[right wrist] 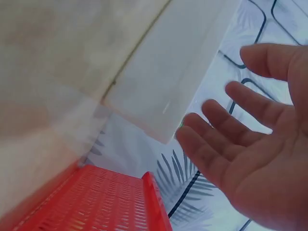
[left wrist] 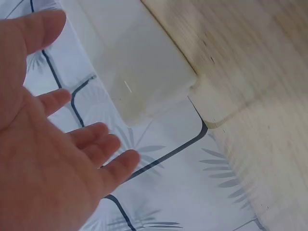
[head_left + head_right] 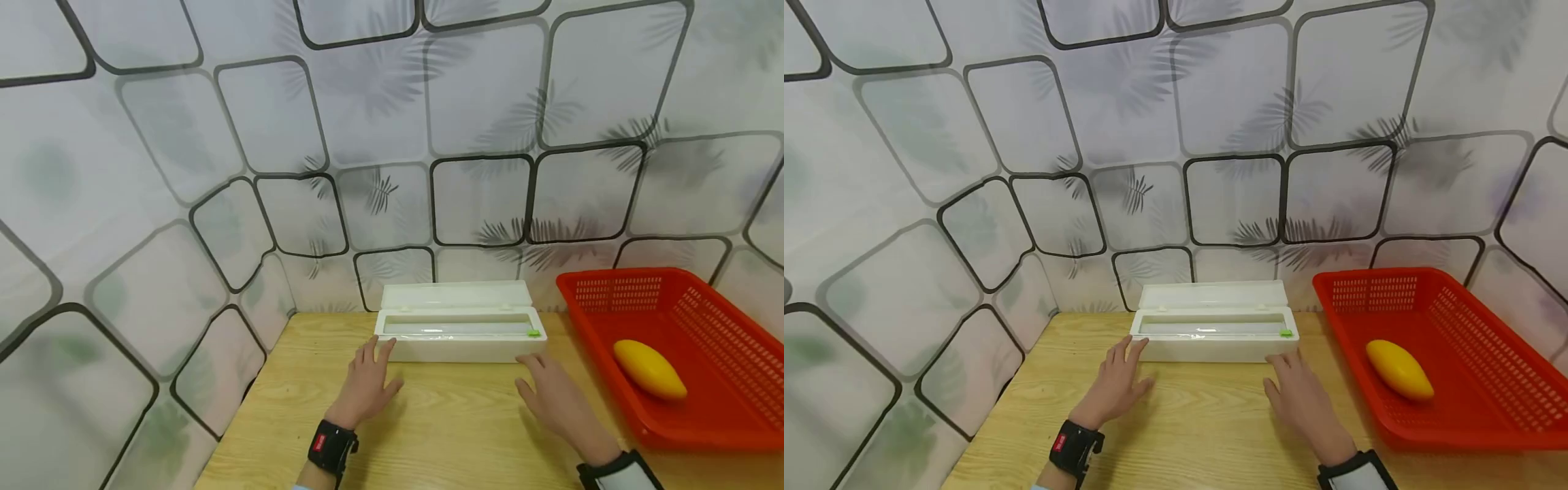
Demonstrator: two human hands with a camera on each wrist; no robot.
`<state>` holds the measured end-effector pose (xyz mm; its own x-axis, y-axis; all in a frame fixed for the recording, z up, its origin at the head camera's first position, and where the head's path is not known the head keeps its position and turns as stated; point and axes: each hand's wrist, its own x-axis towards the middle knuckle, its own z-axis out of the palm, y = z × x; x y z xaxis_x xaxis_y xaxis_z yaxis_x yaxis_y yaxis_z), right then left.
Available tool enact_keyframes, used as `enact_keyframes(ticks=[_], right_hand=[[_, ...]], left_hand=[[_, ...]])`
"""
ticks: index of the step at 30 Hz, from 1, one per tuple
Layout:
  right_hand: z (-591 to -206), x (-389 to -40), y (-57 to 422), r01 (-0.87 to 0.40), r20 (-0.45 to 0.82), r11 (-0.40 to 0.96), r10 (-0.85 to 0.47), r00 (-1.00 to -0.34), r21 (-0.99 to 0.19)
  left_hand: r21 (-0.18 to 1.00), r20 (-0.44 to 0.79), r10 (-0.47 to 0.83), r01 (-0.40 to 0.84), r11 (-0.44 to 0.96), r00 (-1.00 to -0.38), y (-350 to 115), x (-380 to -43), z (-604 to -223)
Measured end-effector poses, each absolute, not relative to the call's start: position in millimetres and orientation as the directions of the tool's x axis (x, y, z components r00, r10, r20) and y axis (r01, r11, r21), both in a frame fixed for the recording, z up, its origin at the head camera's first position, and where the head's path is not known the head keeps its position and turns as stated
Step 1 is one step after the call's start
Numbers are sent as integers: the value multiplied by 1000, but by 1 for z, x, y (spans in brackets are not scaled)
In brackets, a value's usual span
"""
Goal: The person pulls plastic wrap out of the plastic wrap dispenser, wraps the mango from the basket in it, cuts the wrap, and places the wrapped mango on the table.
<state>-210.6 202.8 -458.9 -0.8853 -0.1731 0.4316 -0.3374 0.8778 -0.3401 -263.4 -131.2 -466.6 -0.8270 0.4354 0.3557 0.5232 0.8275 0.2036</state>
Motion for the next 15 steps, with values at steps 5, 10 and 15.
enact_keyframes(ticks=[5,10,15], right_hand=[[-452,-237,202,-362,589,866,-100,-802,-346],[-451,-260,204,-362,648,868,-63,-759,-340],[-452,-275,206,-326,571,877,-74,-817,-353]], left_hand=[[148,458,439,554,819,-773,-131,-290,-459],[79,478,480,580,810,-735,-132,-311,-450],[68,415,514,588,806,-751,-131,-324,-445]])
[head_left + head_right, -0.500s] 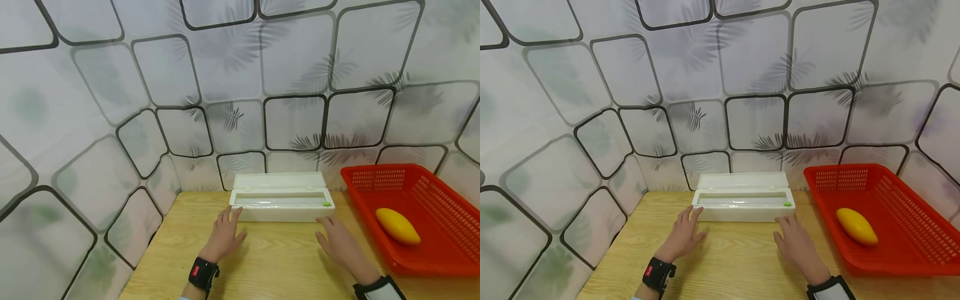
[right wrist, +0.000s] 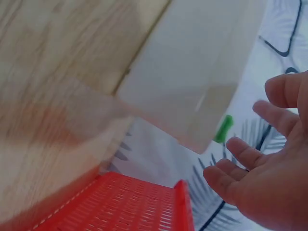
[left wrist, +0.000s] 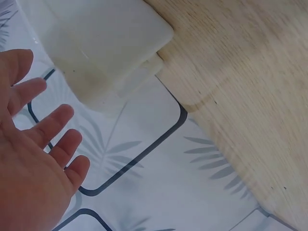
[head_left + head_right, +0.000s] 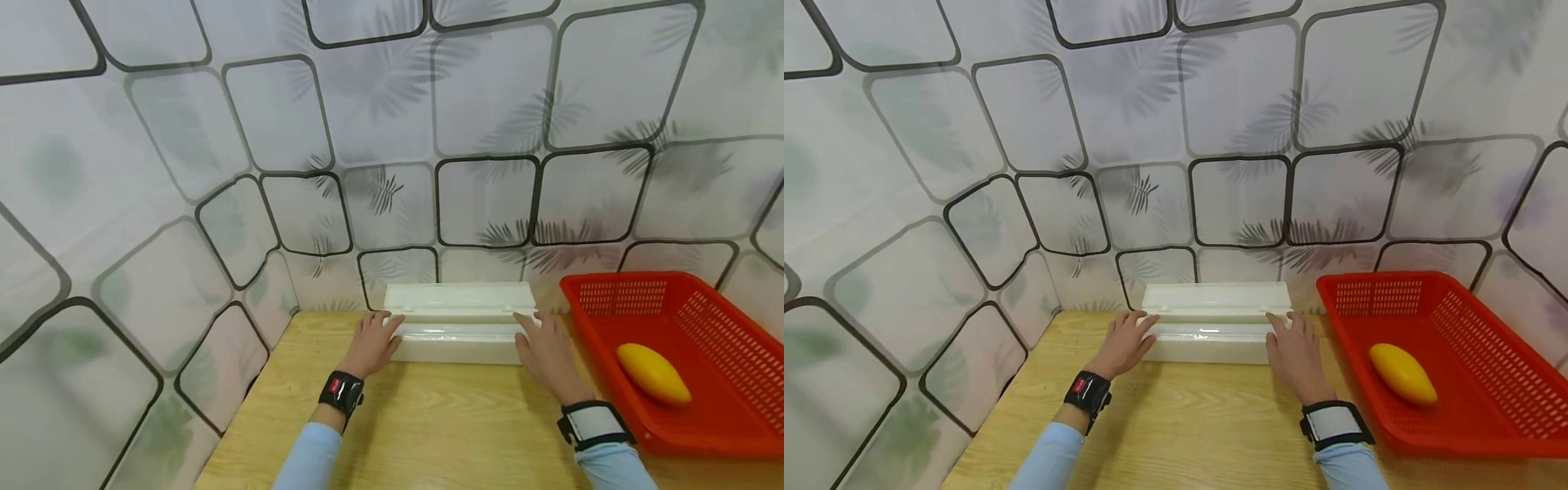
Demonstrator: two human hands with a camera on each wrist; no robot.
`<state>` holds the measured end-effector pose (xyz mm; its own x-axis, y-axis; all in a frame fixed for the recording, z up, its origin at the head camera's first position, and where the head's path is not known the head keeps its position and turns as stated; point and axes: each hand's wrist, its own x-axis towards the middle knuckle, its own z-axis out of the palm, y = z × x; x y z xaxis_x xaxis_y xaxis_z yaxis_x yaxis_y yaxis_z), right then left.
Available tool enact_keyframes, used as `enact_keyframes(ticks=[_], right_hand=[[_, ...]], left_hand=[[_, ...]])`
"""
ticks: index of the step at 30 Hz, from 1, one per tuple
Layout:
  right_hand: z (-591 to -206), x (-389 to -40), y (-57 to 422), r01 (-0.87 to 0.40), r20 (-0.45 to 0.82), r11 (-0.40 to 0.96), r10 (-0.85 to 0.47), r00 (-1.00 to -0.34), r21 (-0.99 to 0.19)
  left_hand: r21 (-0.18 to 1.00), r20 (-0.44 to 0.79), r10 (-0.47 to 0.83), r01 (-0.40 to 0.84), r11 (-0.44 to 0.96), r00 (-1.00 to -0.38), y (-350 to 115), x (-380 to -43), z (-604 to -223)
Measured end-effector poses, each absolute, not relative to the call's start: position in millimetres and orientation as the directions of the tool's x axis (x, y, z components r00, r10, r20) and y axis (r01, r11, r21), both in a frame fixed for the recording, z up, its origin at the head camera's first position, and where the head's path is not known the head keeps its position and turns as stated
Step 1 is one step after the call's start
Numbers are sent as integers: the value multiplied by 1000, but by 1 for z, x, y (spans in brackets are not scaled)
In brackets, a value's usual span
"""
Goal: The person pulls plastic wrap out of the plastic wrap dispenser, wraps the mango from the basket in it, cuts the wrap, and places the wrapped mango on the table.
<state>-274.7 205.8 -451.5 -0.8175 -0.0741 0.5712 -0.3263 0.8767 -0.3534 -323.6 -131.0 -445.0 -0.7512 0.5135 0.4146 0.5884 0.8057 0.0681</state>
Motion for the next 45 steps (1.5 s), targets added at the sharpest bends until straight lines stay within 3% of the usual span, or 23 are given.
enact_keyframes(ticks=[4,8,22,30,38,45], right_hand=[[-455,-279,207,-259,455,896,-74,-888,-360],[-463,-279,210,-231,419,899,-60,-906,-373],[-463,-285,215,-304,507,897,-108,-856,-322],[-467,-284,220,-327,523,902,-140,-841,-284],[-470,-283,222,-405,618,895,-212,-757,-189],[-467,-284,220,-381,595,878,-146,-791,-291]], left_hand=[[81,372,511,575,814,-775,-130,-325,-446],[61,364,517,574,817,-775,-132,-326,-450],[12,481,522,600,800,-705,-133,-331,-454],[-52,568,543,631,774,-619,-128,-333,-458],[17,595,524,662,750,-609,-129,-333,-459],[24,626,498,654,756,-599,-129,-334,-457]])
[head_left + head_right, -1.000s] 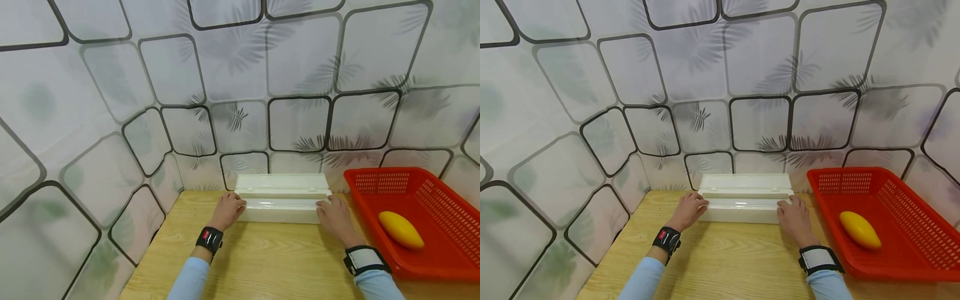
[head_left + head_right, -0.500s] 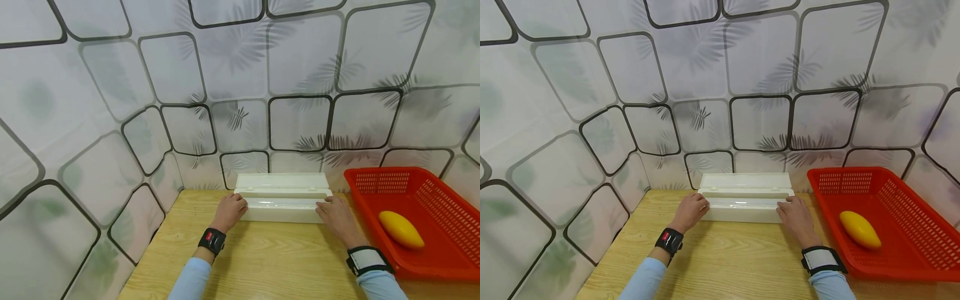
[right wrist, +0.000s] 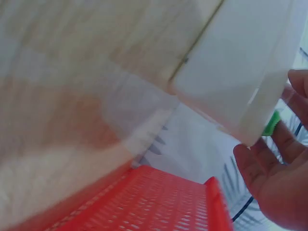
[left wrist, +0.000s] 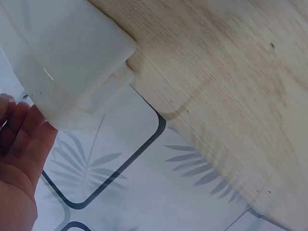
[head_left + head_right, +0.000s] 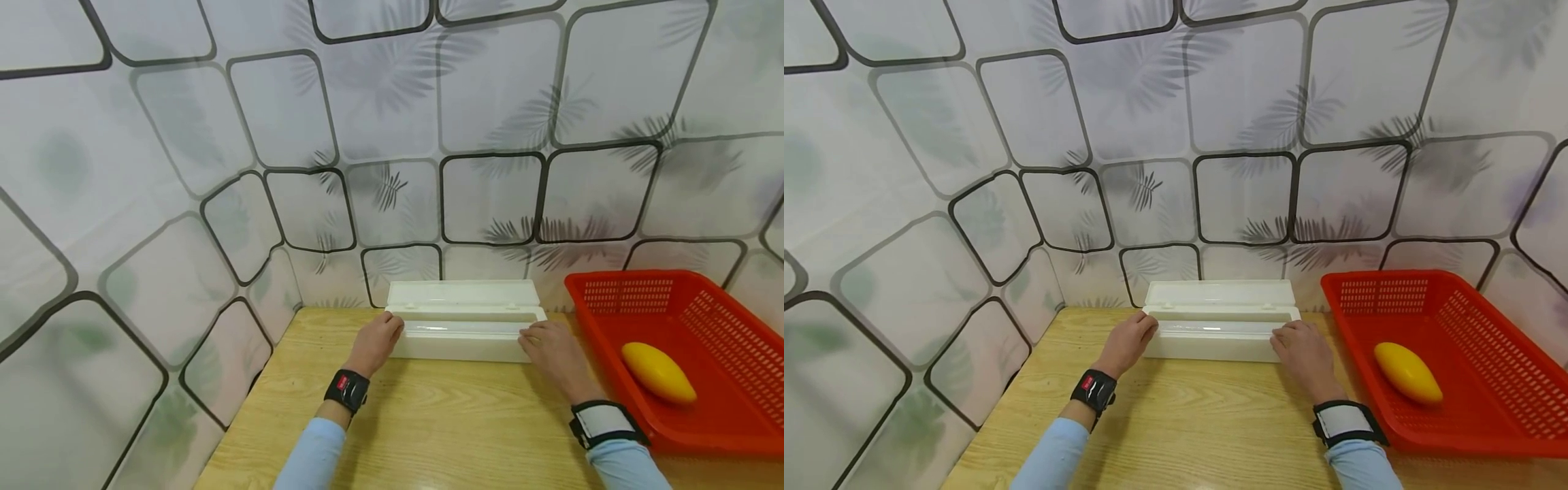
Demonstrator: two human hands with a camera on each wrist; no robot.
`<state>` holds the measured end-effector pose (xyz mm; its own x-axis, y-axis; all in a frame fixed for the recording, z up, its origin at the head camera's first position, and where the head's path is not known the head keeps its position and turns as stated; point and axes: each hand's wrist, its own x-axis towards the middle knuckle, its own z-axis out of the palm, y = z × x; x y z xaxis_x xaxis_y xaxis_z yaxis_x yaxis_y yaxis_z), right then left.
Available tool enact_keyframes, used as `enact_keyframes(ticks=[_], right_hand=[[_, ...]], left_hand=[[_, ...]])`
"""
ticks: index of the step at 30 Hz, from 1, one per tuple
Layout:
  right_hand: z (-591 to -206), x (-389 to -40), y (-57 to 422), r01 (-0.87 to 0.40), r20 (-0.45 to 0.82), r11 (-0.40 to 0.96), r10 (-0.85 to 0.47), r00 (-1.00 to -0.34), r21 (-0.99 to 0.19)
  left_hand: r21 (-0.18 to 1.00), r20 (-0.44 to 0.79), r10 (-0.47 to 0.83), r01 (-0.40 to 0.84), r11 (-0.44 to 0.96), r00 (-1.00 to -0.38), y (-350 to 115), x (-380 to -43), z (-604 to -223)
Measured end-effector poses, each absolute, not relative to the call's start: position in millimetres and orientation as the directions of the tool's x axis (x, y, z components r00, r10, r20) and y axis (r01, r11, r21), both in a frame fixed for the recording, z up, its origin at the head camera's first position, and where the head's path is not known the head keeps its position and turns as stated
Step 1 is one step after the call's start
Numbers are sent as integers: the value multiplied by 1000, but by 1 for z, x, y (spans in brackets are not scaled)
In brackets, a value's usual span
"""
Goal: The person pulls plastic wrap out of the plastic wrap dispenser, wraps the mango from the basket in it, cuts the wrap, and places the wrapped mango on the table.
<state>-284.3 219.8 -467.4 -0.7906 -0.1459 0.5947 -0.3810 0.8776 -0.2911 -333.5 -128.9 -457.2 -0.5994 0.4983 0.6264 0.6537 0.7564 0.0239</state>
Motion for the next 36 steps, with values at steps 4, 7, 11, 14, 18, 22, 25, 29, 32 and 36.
enact_keyframes(ticks=[4,7,11,14,18,22,25,29,32,36], right_hand=[[-465,-287,216,-342,573,888,-115,-811,-307],[-464,-290,214,-317,560,884,-77,-825,-344],[-462,-293,214,-316,581,877,-53,-812,-362],[-461,-295,213,-330,610,882,-62,-790,-338],[-462,-298,212,-341,650,895,-78,-756,-288],[-461,-301,211,-349,692,907,-95,-716,-236],[-459,-301,210,-362,716,907,-105,-690,-216],[-457,-302,209,-362,749,912,-103,-654,-191],[-456,-302,208,-304,732,928,-53,-680,-215],[-456,-300,207,-221,649,924,37,-760,-311]], left_hand=[[29,650,483,654,756,-586,-128,-334,-457],[35,660,469,648,761,-587,-128,-335,-457],[56,652,457,640,767,-605,-127,-336,-457],[68,643,450,632,772,-619,-126,-337,-457],[81,630,437,614,785,-642,-124,-339,-456],[91,617,431,604,792,-658,-122,-340,-452],[80,627,432,605,793,-648,-121,-340,-450],[54,648,430,600,798,-629,-121,-341,-449],[45,657,424,594,803,-623,-120,-343,-449],[58,639,422,587,807,-643,-119,-345,-451]])
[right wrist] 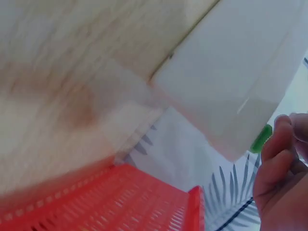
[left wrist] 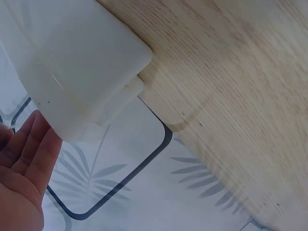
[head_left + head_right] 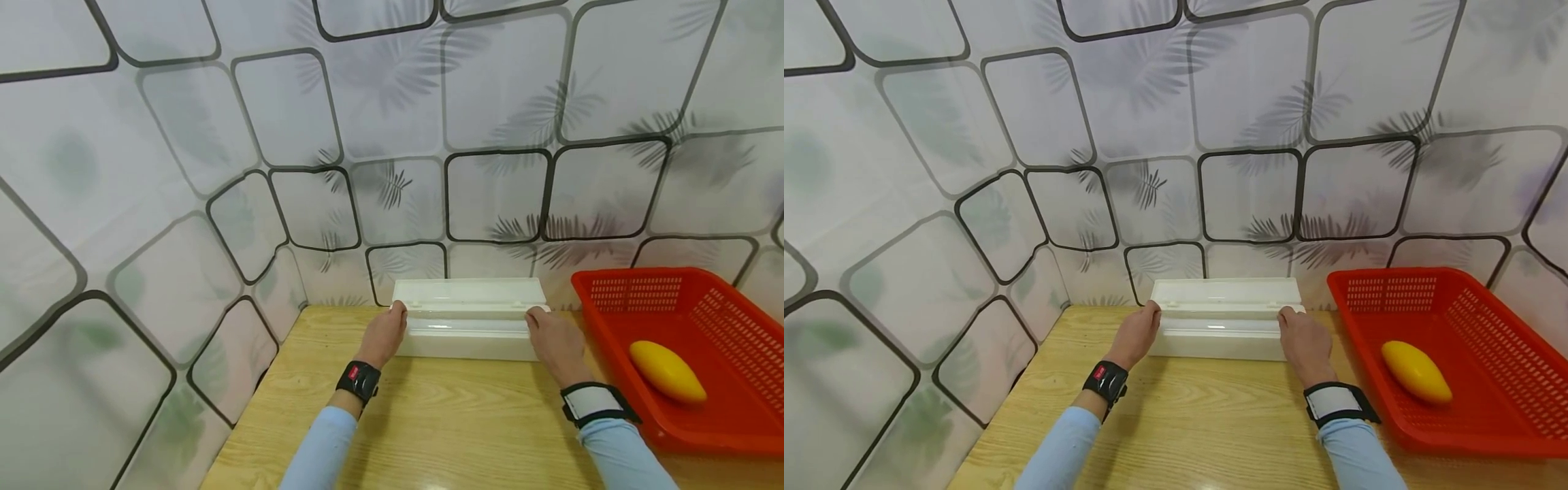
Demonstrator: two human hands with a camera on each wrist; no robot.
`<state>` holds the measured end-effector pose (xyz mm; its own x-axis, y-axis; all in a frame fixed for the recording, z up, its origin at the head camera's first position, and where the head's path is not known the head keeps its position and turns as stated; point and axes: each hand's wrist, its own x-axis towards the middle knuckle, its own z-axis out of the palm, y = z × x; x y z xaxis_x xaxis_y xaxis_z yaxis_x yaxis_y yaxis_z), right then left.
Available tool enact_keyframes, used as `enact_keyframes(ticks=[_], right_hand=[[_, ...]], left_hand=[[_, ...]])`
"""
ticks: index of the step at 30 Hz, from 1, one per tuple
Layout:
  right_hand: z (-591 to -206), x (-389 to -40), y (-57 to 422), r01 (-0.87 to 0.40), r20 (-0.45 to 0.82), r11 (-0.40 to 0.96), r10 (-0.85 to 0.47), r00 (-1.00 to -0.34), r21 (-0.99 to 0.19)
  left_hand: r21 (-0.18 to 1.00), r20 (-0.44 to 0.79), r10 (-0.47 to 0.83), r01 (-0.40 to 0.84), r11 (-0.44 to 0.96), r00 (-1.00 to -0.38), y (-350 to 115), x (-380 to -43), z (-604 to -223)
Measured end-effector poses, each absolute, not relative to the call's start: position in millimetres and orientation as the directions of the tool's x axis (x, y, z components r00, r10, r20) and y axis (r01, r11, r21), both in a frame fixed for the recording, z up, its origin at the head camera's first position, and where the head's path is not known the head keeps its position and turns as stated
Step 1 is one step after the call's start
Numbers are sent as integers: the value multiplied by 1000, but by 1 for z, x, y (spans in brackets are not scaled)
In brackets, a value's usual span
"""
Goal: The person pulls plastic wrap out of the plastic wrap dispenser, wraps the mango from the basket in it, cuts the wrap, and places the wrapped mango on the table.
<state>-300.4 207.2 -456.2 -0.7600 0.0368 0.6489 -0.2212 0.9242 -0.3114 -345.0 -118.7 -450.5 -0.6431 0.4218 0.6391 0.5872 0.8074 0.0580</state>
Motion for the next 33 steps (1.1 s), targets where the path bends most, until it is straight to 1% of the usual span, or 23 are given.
enact_keyframes(ticks=[2,5,8,11,18,24,29,33], right_hand=[[-455,-301,207,-202,616,913,65,-785,-354],[-454,-301,207,-193,593,894,96,-800,-405],[-452,-301,206,-186,585,887,110,-803,-422],[-450,-302,206,-185,581,883,115,-806,-432],[-447,-302,207,-169,562,870,142,-815,-464],[-444,-303,207,-169,588,872,155,-794,-458],[-442,-303,207,-144,570,871,174,-803,-470],[-442,-302,206,-135,574,870,189,-796,-474]], left_hand=[[89,619,413,583,808,-668,-117,-346,-450],[174,584,383,571,802,-716,-116,-345,-449],[256,549,354,556,791,-757,-115,-345,-447],[300,531,336,544,784,-778,-114,-344,-445],[340,548,320,556,758,-773,-114,-344,-442],[343,559,322,567,749,-764,-116,-346,-444],[352,559,323,572,741,-764,-116,-347,-444],[345,576,318,577,740,-753,-114,-347,-441]])
